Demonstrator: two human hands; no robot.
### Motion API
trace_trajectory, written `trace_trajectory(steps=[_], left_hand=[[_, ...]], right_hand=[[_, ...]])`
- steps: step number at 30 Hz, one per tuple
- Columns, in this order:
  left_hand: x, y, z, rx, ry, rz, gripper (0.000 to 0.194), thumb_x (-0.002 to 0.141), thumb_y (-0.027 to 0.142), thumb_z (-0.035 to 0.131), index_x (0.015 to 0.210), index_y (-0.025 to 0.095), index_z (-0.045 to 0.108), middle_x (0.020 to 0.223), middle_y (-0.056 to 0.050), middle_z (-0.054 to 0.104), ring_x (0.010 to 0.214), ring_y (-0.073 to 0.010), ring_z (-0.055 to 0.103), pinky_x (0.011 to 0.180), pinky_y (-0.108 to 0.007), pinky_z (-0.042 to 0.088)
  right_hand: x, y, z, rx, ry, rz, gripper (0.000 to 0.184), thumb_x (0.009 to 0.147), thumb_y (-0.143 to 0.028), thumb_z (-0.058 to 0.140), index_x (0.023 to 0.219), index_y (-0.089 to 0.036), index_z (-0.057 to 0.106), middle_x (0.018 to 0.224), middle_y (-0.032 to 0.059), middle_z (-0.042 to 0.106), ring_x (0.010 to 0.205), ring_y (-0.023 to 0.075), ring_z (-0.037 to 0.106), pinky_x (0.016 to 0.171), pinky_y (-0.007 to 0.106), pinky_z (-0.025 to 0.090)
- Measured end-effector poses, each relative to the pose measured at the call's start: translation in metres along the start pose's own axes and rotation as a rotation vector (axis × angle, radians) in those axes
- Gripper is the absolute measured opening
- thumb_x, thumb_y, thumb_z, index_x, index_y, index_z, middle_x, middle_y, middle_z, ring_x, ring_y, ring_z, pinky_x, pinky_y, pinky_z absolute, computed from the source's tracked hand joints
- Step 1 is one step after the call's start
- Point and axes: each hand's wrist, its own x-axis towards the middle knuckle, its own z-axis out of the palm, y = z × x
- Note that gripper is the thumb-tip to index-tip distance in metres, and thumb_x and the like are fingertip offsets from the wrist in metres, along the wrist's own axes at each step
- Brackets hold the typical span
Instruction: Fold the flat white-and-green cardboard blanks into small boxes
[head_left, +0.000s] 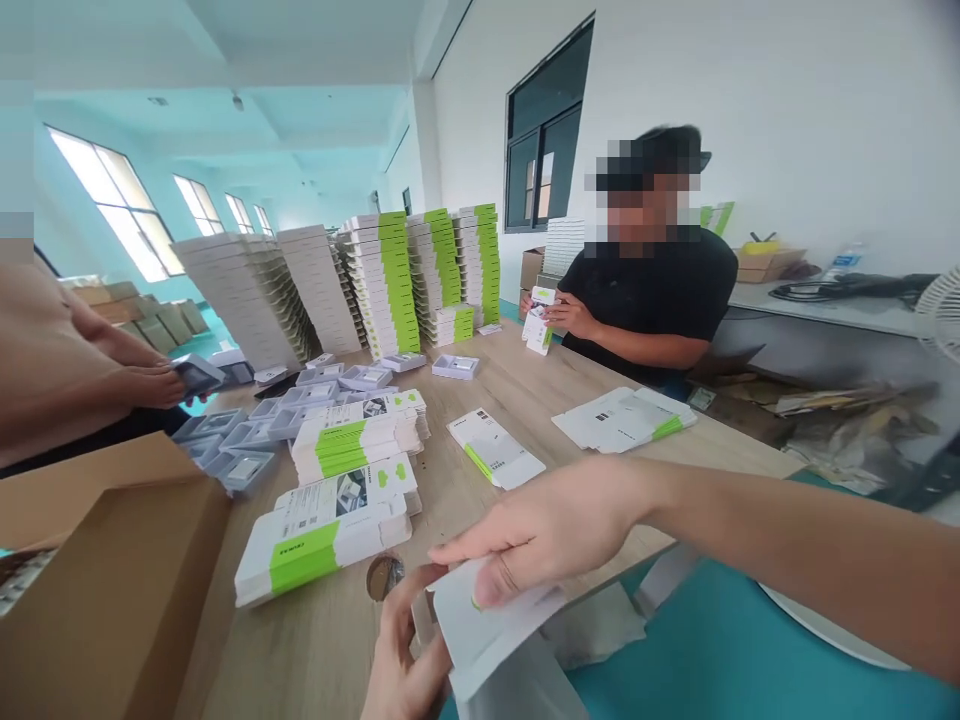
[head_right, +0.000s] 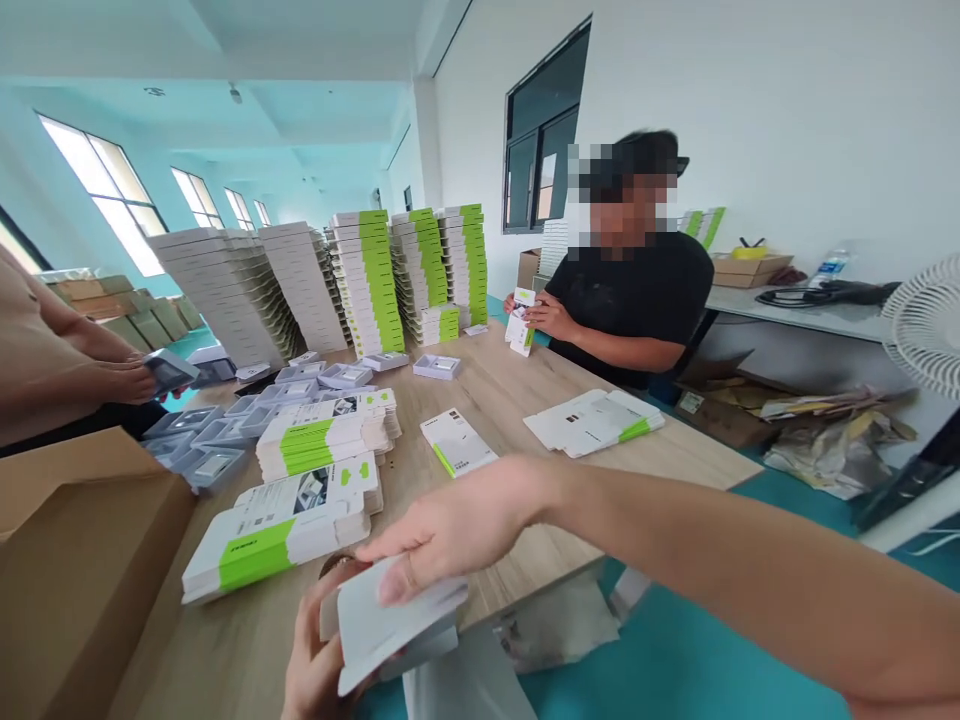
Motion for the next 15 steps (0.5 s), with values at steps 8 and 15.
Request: trace_trajectory(steps=[8, 15], left_hand=[[0.007, 0.007, -0.002, 0.051, -0.066, 0.134, 0.044, 0.102, 0.020, 0.064, 0.142, 0.037, 0.063, 0.120, -0.008, 0.080, 0.101, -0.0295, 0.082, 0.082, -0.039, 0.072], [0.012, 0.004, -0.013, 0.317, -0.005, 0.319, 0.046, 0.097, 0.016, 0.072, 0.137, 0.037, 0.065, 0.120, -0.007, 0.076, 0.110, -0.0279, 0.075, 0.093, -0.044, 0.066]], right_hand=[[0.009, -0.008, 0.005, -0.340, 0.068, 0.190, 0.030, 0.109, -0.028, 0.055, 0.100, -0.019, 0.082, 0.086, 0.0021, 0.081, 0.076, 0.0168, 0.071, 0.057, 0.025, 0.040], [0.008, -0.012, 0.022, -0.769, 0.145, 0.123, 0.038, 0.109, -0.031, 0.048, 0.098, -0.018, 0.082, 0.074, 0.0056, 0.080, 0.061, 0.0196, 0.069, 0.051, 0.031, 0.025]])
